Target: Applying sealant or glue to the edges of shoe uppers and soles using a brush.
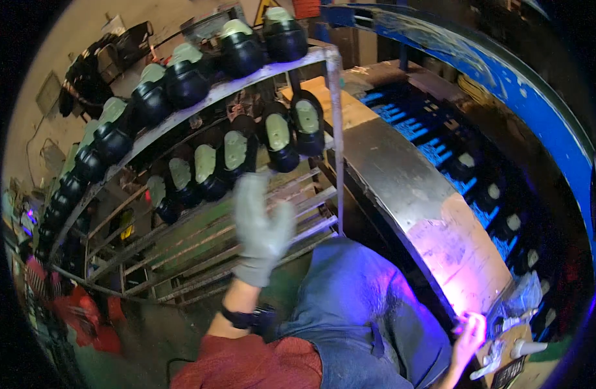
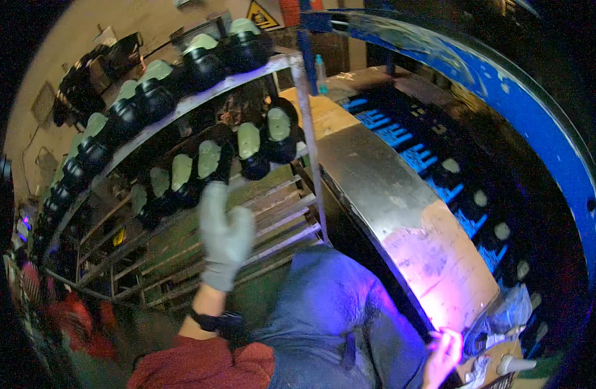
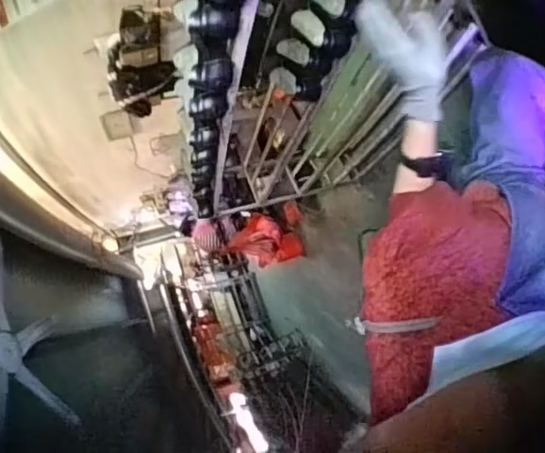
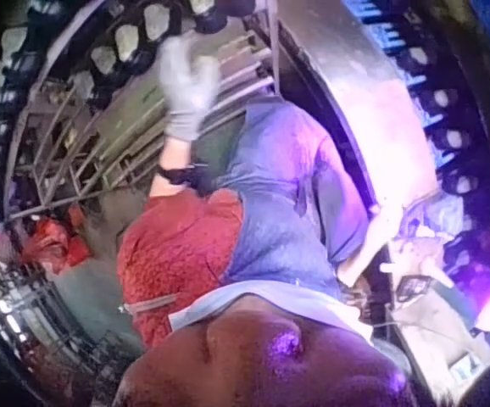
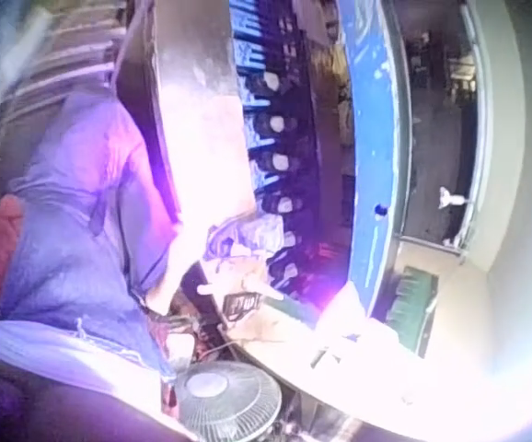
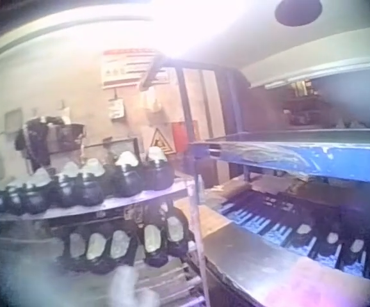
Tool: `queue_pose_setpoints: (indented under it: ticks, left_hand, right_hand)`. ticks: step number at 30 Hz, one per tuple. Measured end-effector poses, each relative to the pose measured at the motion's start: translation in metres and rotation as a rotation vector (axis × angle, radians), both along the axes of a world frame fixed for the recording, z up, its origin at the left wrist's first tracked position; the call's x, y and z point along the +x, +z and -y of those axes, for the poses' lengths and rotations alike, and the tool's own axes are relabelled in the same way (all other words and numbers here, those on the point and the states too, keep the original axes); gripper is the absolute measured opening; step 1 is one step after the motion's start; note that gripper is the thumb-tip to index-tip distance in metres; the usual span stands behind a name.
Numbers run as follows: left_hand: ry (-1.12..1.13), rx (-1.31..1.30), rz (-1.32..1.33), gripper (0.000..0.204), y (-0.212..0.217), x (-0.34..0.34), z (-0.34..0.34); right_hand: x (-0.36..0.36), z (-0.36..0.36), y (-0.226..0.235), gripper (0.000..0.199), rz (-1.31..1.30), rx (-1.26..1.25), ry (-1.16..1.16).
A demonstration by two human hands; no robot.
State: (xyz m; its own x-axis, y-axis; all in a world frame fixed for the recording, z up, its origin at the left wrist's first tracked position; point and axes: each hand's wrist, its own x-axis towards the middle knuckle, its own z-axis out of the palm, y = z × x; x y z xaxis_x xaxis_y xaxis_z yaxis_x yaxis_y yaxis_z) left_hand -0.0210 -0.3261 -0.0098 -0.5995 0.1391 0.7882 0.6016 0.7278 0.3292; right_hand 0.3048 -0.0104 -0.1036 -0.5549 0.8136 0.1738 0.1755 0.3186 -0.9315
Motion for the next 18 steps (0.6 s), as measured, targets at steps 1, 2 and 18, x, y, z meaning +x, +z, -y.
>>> queue_pose_setpoints:
  ticks: [1,2,18]
  left_hand:
    - [0.210,0.167,0.061,0.047,-0.006,-0.023,0.034]
    - [0.411,0.227,-0.012,0.043,-0.003,-0.044,0.072]
    - [0.592,-0.086,0.036,0.064,0.006,-0.106,0.053]
  right_hand:
    - [-0.027,0.006,0.003,0.017,0.039,-0.070,0.131]
    - [-0.056,0.012,0.007,0.017,0.078,-0.147,0.267]
    - [-0.535,0.136,0.072,0.054,-0.197,0.401,0.688]
